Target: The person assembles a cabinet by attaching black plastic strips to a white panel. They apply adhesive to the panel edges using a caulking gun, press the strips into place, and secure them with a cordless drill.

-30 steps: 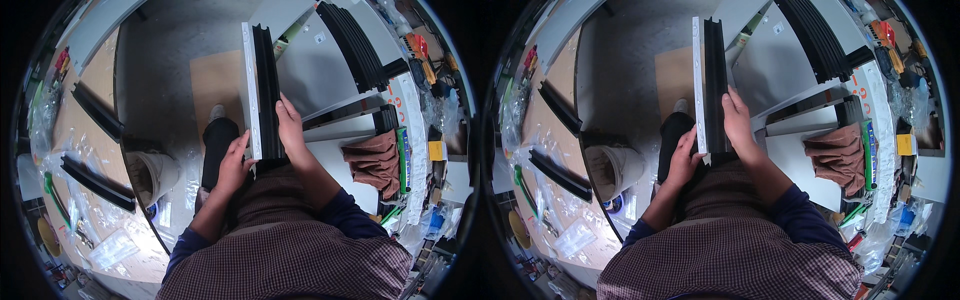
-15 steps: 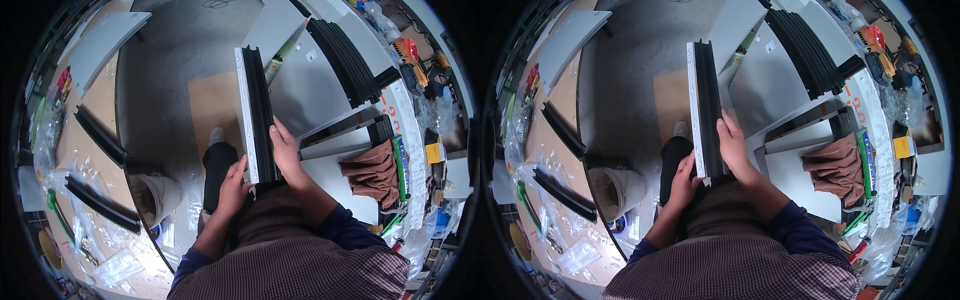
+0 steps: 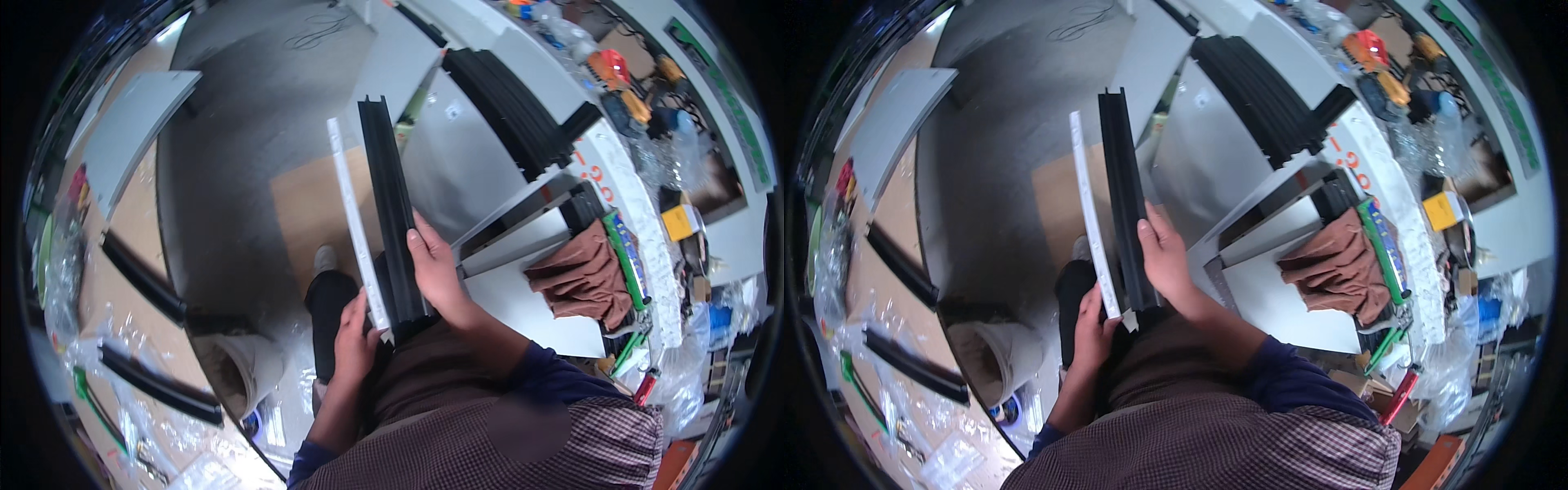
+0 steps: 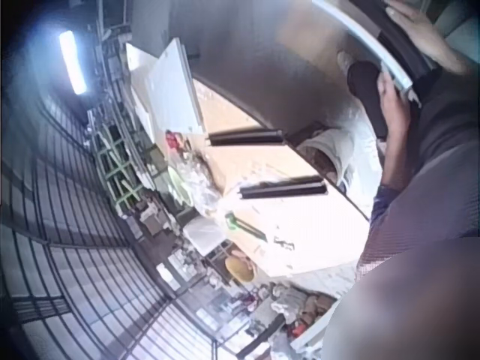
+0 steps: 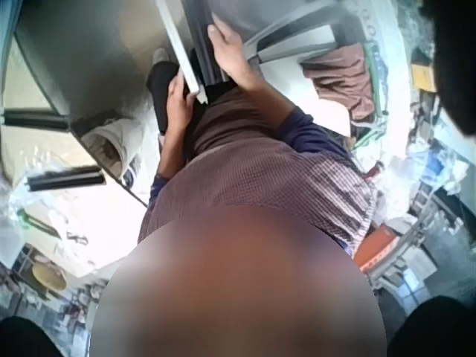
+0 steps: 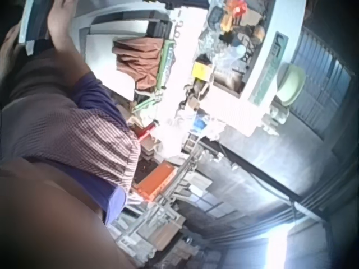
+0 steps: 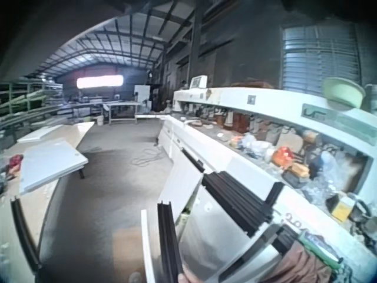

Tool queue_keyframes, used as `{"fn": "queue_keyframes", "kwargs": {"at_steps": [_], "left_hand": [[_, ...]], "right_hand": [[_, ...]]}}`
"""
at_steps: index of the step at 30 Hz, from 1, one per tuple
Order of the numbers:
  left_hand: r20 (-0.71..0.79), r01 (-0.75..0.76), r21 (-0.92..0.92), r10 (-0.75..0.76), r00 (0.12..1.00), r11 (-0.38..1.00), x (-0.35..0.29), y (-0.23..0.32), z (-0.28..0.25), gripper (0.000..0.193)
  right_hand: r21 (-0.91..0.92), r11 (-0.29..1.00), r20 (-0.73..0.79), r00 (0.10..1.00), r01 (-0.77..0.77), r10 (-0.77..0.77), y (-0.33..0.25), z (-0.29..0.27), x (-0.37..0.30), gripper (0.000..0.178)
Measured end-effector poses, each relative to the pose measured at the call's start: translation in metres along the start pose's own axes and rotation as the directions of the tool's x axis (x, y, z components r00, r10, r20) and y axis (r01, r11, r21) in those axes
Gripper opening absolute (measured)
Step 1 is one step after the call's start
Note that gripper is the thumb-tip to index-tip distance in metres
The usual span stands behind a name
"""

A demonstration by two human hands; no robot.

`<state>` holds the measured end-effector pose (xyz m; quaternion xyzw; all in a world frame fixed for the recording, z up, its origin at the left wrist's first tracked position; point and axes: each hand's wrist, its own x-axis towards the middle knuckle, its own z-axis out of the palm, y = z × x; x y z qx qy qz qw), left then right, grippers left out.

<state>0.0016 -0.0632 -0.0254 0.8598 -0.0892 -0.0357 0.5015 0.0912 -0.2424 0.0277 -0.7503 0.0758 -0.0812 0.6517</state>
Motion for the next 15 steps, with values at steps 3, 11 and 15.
{"fn": "queue_keyframes", "kwargs": {"at_steps": [3,11,15], "left_hand": [[-0.02,-0.058,-0.005,0.058,0.998,0.998,0.0,0.001,0.001,0.084],[-0.028,-0.03,-0.128,0.027,0.999,0.991,-0.006,-0.019,0.014,0.056],[-0.1,-0.043,-0.031,0.04,0.994,0.999,-0.011,-0.025,0.013,0.041]], "right_hand": [[0.047,0.996,0.05,0.996,0.078,-0.08,-0.04,-0.011,-0.001,0.043],[0.132,0.978,0.594,0.776,0.162,-0.209,-0.136,0.052,-0.016,0.044],[0.036,0.979,0.742,0.651,0.201,-0.161,-0.15,0.13,-0.025,0.041]]}}
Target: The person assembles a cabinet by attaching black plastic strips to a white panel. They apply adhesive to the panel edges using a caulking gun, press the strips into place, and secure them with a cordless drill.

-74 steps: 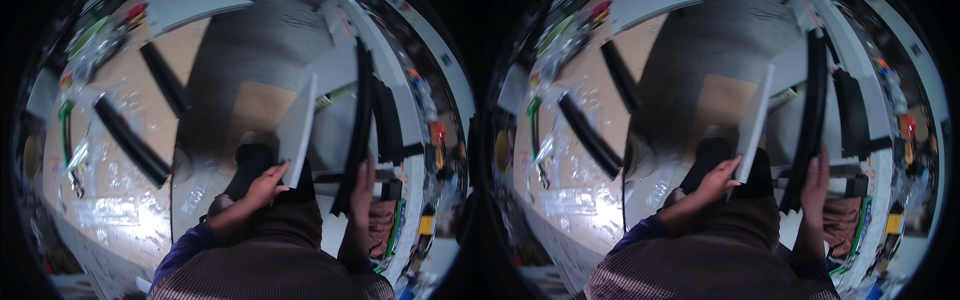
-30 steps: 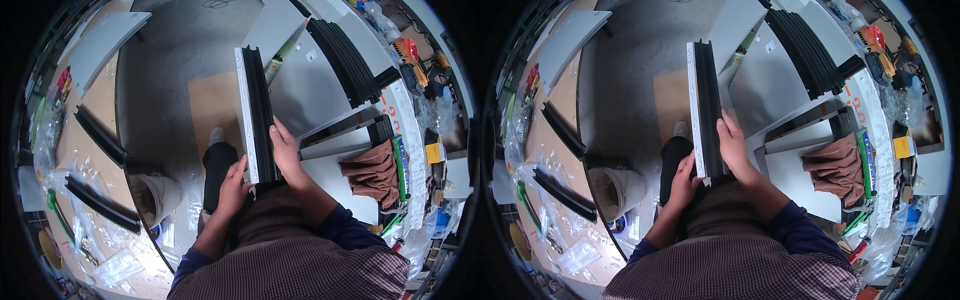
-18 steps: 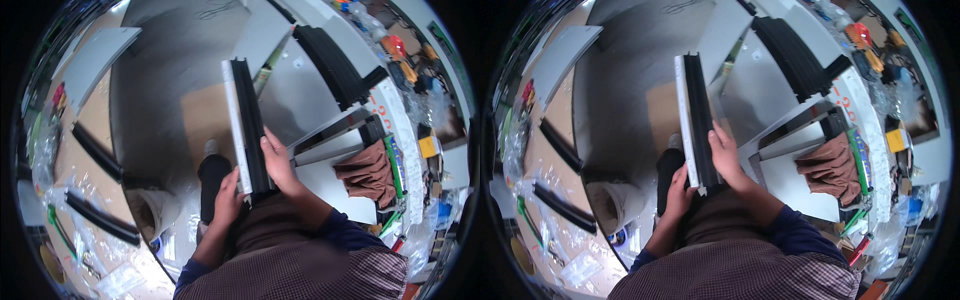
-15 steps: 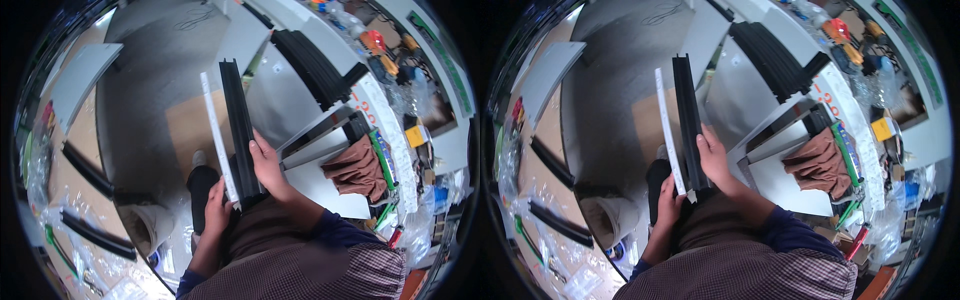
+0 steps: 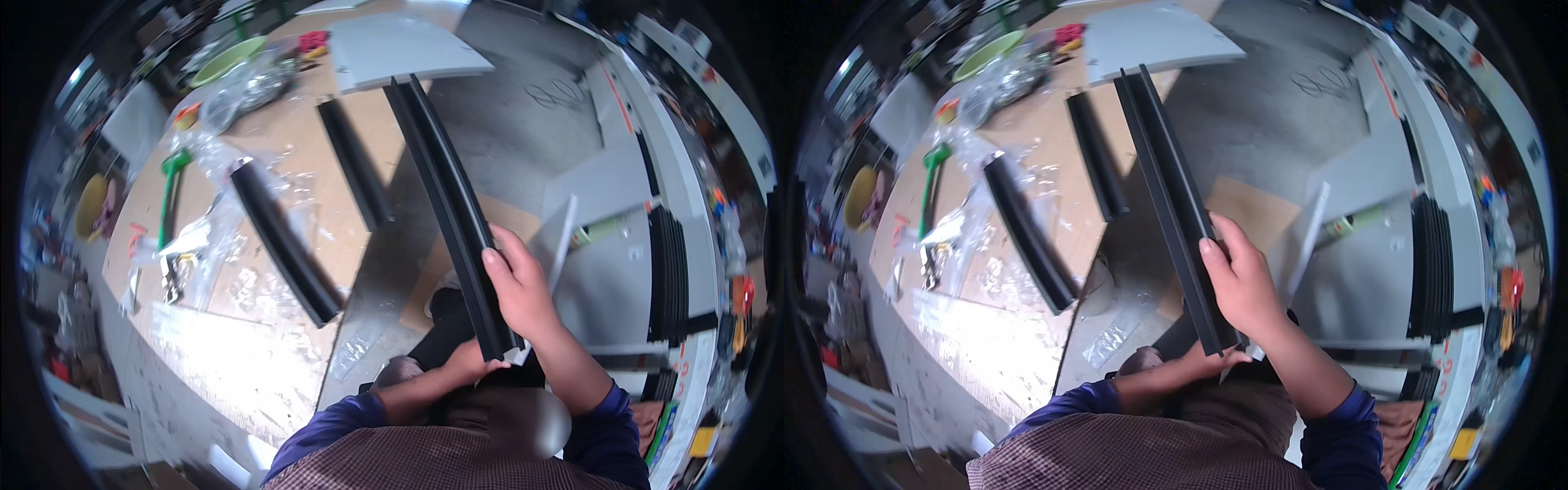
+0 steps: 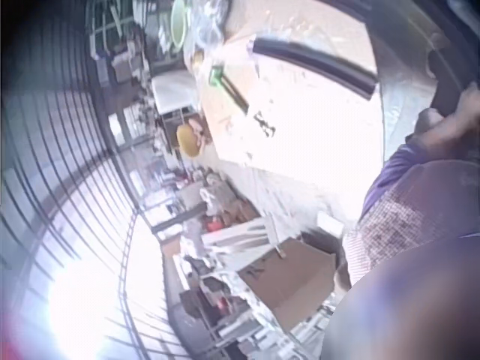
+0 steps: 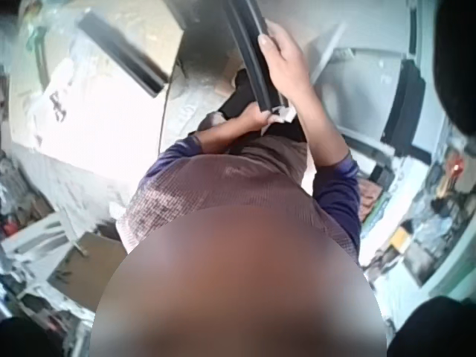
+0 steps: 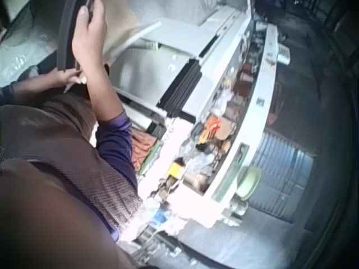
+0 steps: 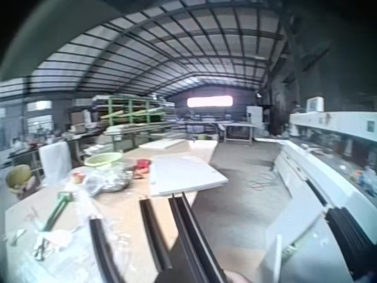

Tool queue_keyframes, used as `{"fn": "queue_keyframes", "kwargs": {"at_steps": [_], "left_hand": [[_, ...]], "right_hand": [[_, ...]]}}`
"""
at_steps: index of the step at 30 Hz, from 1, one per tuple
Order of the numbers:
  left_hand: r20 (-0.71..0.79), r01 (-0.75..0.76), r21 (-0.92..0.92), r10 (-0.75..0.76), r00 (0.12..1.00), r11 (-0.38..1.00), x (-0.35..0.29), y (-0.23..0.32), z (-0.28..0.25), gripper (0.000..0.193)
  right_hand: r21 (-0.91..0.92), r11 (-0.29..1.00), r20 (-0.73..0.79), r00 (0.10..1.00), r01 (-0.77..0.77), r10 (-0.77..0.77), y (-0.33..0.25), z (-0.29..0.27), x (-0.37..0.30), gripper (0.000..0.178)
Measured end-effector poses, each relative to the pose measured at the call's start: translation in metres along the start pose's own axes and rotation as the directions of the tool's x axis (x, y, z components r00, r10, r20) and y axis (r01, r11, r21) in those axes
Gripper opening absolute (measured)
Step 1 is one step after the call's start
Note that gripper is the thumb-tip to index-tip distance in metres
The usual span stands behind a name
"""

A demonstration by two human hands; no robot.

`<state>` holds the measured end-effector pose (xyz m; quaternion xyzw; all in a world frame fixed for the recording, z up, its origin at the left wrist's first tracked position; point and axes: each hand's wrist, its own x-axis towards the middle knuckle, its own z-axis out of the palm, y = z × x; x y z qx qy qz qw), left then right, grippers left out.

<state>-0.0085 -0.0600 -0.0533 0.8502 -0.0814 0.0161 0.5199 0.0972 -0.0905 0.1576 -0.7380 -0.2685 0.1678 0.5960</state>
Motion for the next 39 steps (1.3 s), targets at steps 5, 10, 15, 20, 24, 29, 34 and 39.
{"fn": "queue_keyframes", "kwargs": {"at_steps": [5,10,15,20,24,29,34,39], "left_hand": [[0.088,0.009,0.023,-0.011,0.996,1.0,0.004,0.005,-0.008,0.074],[0.136,0.02,-0.024,-0.017,0.991,1.0,0.005,0.004,-0.013,0.071],[0.062,0.012,-0.132,-0.004,0.998,0.991,0.006,-0.012,0.003,0.065],[-0.174,-0.07,-0.602,-0.045,0.984,0.795,0.009,-0.025,0.03,0.054],[-0.117,-0.043,-0.732,-0.063,0.991,0.68,0.006,-0.029,0.037,0.057],[-0.161,-0.073,-0.613,-0.034,0.986,0.787,0.003,-0.026,0.029,0.054],[0.036,-0.033,-0.085,0.037,0.999,0.996,0.003,-0.012,0.005,0.068],[0.056,0.006,-0.121,0.001,0.998,0.993,0.005,0.002,-0.012,0.065]], "right_hand": [[-0.07,0.995,0.155,0.986,0.077,-0.065,0.01,0.092,0.083,0.04],[-0.494,0.78,0.176,0.922,0.385,-0.344,-0.008,0.17,0.141,0.036],[-0.627,0.535,0.446,0.824,0.567,-0.351,-0.032,0.216,0.105,0.038],[-0.722,0.521,0.51,0.859,0.455,-0.044,-0.032,0.247,0.074,0.05],[-0.677,0.618,0.417,0.9,0.4,-0.126,-0.03,0.235,0.075,0.042],[-0.605,0.72,0.33,0.93,0.338,-0.159,-0.028,0.214,0.079,0.04],[-0.628,0.735,0.159,0.967,0.256,-0.2,-0.027,0.178,0.121,0.039],[-0.612,0.755,0.163,0.971,0.237,-0.173,-0.026,0.15,0.161,0.048]]}}
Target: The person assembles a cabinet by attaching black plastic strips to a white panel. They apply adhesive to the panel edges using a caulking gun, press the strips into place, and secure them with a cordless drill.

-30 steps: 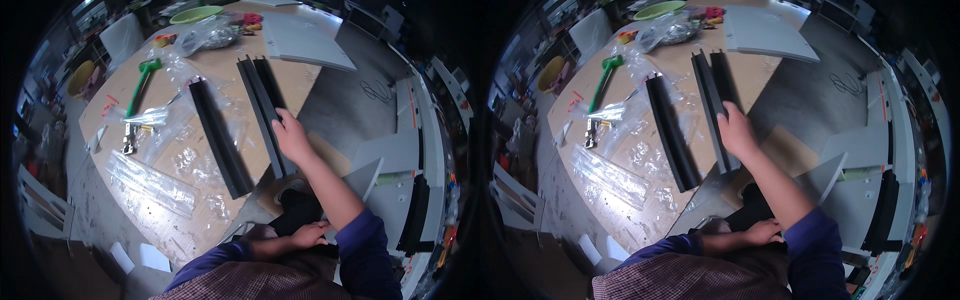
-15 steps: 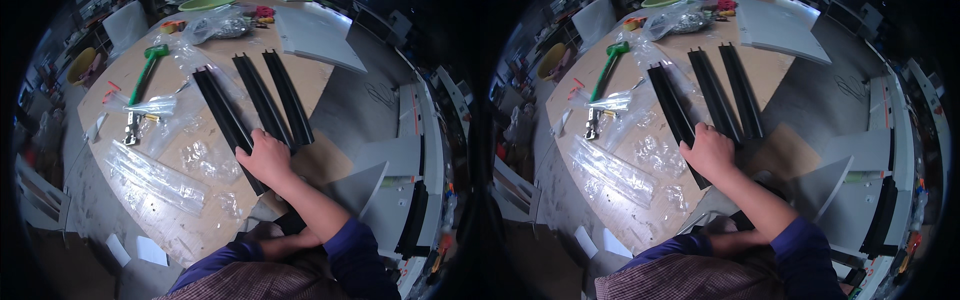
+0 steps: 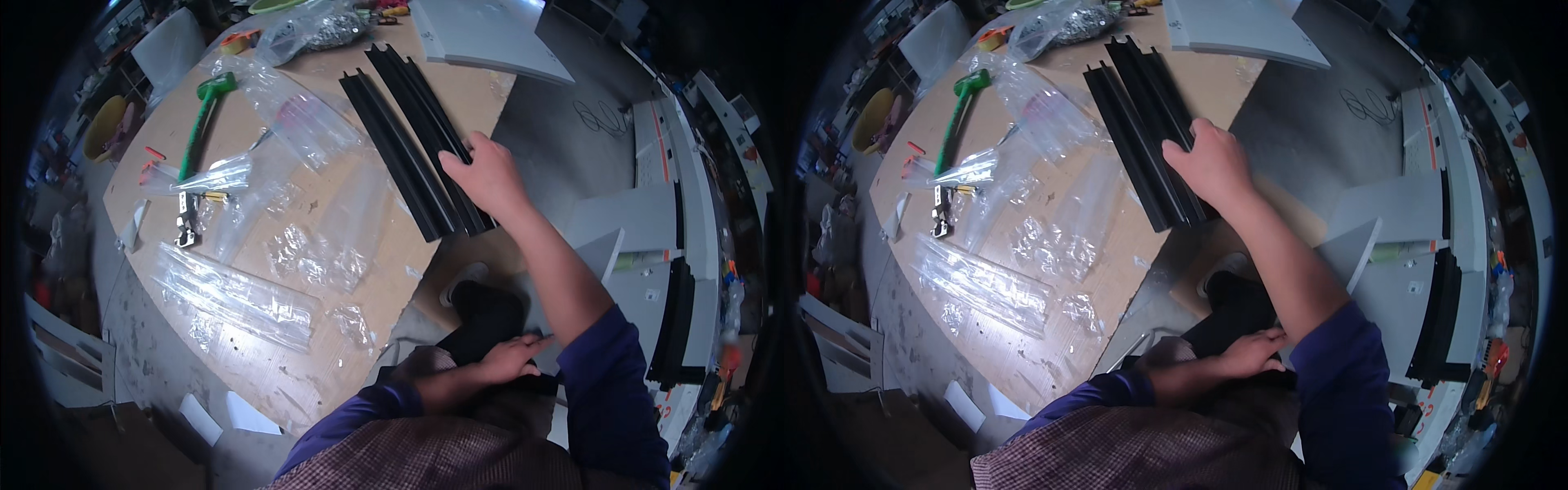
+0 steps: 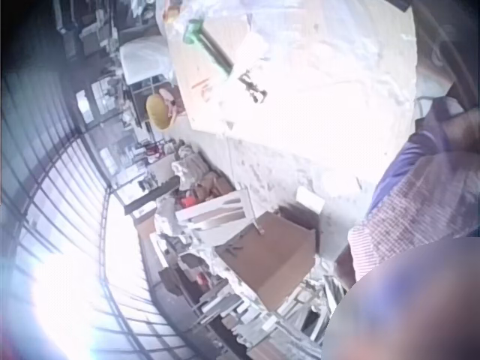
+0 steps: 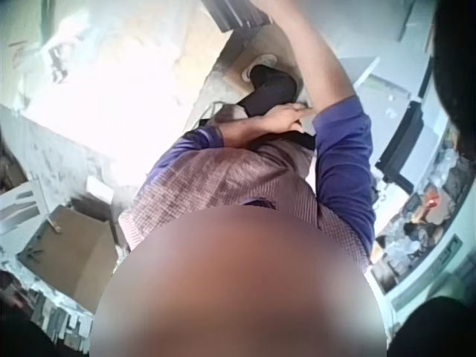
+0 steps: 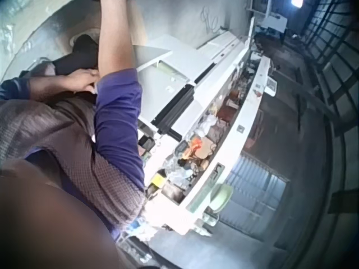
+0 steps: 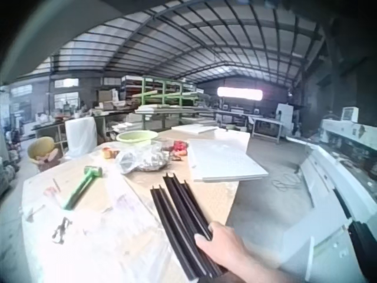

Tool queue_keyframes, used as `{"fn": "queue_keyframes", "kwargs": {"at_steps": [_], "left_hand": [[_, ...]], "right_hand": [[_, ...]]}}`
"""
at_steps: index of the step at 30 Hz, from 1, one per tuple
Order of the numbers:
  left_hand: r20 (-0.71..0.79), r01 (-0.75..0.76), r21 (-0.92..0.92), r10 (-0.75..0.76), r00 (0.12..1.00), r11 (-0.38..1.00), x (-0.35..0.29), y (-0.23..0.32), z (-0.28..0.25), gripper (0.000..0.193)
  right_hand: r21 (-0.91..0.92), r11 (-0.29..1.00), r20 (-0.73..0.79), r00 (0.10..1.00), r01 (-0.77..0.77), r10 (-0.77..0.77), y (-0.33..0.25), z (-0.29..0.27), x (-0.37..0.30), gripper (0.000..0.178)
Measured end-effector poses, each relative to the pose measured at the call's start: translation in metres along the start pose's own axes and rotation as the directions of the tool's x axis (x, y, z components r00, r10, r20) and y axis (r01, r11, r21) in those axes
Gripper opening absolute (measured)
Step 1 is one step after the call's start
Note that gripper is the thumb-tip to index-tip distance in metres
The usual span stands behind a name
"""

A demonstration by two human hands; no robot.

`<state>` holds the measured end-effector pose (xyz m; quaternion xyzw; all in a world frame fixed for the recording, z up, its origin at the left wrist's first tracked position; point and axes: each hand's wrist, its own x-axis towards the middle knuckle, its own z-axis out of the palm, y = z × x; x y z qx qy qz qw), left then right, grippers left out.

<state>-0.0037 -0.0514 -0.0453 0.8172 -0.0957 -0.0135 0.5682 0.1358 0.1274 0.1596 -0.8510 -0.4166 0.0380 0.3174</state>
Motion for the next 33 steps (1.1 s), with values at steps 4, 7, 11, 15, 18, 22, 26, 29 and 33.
{"fn": "queue_keyframes", "kwargs": {"at_steps": [4,7,11,15,18,22,26,29,33], "left_hand": [[-0.008,-0.002,0.017,0.002,1.0,1.0,0.0,0.002,0.0,0.076],[0.019,0.025,0.025,-0.026,0.999,0.999,-0.001,0.004,-0.003,0.061],[0.052,0.144,0.274,-0.164,0.985,0.951,-0.004,0.028,-0.032,0.05],[-0.543,0.237,0.244,-0.071,0.837,0.94,-0.008,0.076,-0.103,0.018],[-0.861,0.224,0.379,0.254,0.441,0.898,-0.002,0.1,-0.186,0.014],[-0.973,0.654,0.173,0.025,0.229,0.736,0.024,0.105,-0.274,0.027],[-0.961,0.854,0.071,-0.195,0.198,0.515,0.032,0.086,-0.304,0.025],[-0.945,0.874,0.15,-0.194,0.265,0.461,0.03,0.073,-0.31,0.022],[-0.902,0.875,0.21,-0.26,0.346,0.435,0.028,0.074,-0.32,0.022]], "right_hand": [[0.053,0.998,-0.005,1.0,-0.015,0.015,0.003,0.011,-0.001,0.051],[0.148,0.988,0.071,0.997,-0.048,0.038,-0.001,0.009,-0.01,0.049],[0.411,0.907,0.143,0.989,-0.097,0.041,-0.005,-0.03,-0.035,0.039],[0.634,0.771,0.099,0.995,-0.054,-0.011,-0.005,-0.093,-0.084,0.023],[0.666,0.725,0.165,0.982,-0.178,0.09,0.0,-0.131,-0.122,0.017],[0.724,0.645,0.161,0.968,-0.247,0.19,0.006,-0.152,-0.172,0.016],[0.776,0.582,0.143,0.967,-0.243,0.213,0.016,-0.16,-0.216,0.017],[0.763,0.611,0.095,0.972,-0.209,0.214,0.028,-0.16,-0.236,0.021],[0.776,0.596,0.07,0.968,-0.205,0.242,0.042,-0.155,-0.248,0.023]]}}
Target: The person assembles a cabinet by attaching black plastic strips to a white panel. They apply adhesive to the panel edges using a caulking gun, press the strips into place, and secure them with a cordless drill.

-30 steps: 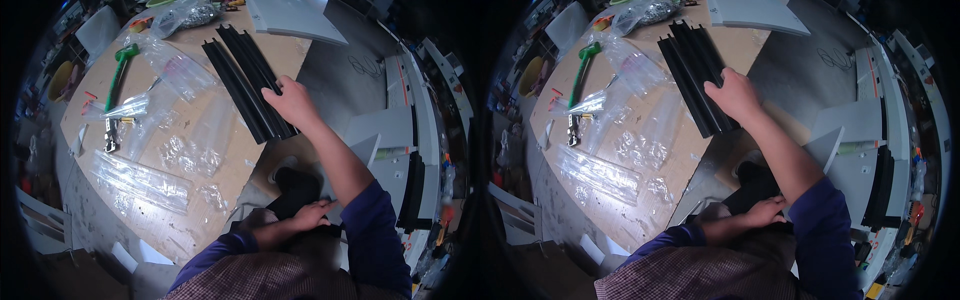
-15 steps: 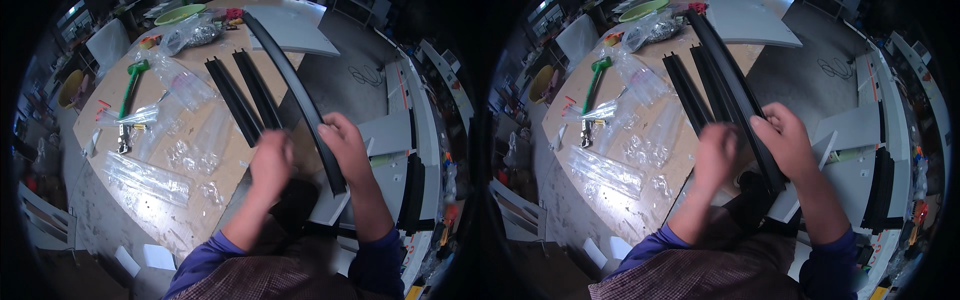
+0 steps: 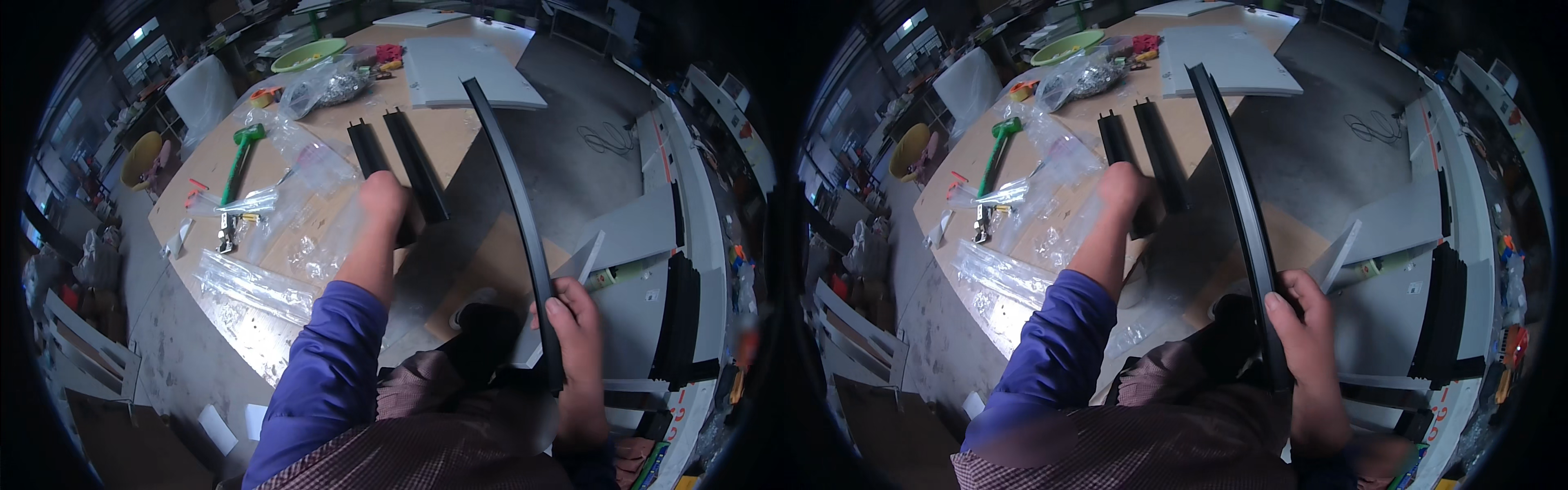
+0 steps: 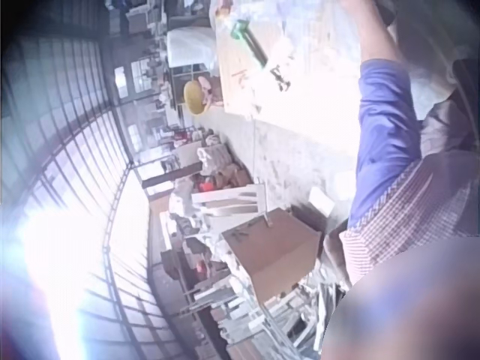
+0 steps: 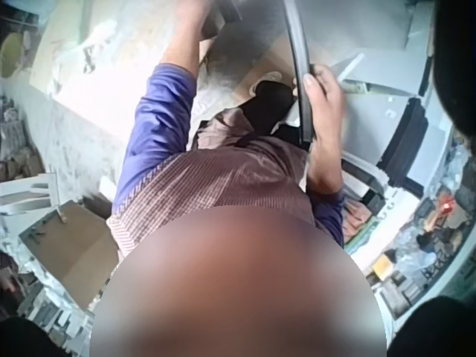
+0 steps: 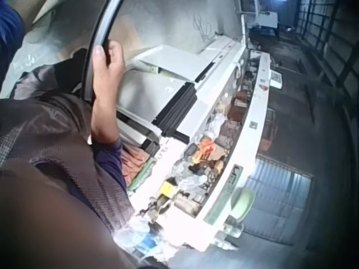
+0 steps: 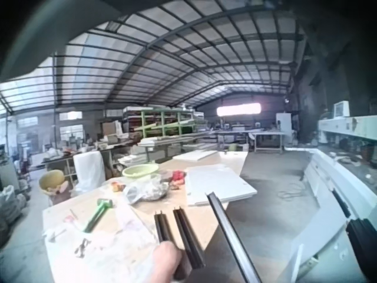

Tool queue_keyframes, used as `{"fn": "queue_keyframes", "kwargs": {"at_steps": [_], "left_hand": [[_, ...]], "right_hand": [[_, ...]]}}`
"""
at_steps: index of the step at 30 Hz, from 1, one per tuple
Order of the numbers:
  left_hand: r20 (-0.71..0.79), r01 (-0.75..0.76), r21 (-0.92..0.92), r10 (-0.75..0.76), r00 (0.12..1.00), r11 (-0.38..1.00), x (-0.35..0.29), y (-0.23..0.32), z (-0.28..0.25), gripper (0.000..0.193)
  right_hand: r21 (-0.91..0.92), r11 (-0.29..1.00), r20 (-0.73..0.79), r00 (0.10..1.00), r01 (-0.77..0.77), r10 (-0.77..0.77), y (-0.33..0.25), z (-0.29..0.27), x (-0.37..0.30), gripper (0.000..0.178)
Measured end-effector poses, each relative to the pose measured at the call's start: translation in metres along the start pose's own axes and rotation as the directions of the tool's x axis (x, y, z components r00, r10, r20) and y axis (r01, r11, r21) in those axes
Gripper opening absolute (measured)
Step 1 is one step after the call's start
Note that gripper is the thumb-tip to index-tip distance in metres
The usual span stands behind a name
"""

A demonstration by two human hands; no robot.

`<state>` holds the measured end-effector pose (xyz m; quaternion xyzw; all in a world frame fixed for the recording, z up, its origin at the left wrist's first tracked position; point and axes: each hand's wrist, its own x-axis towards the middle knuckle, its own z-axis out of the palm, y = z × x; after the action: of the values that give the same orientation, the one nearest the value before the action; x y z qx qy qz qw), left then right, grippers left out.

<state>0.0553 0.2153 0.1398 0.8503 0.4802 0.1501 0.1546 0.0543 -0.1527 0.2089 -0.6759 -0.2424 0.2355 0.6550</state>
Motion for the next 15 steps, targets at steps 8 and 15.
{"fn": "queue_keyframes", "kwargs": {"at_steps": [8,15], "left_hand": [[-0.029,-0.023,-0.706,0.004,1.0,0.708,-0.043,-0.015,-0.083,0.039],[0.251,0.266,-0.964,0.302,0.92,-0.012,-0.178,0.024,-0.044,0.047]], "right_hand": [[0.229,0.972,0.001,0.998,-0.057,0.058,0.013,-0.003,-0.007,0.032],[0.111,0.989,-0.037,0.995,0.096,-0.092,0.042,0.03,0.009,0.045]]}}
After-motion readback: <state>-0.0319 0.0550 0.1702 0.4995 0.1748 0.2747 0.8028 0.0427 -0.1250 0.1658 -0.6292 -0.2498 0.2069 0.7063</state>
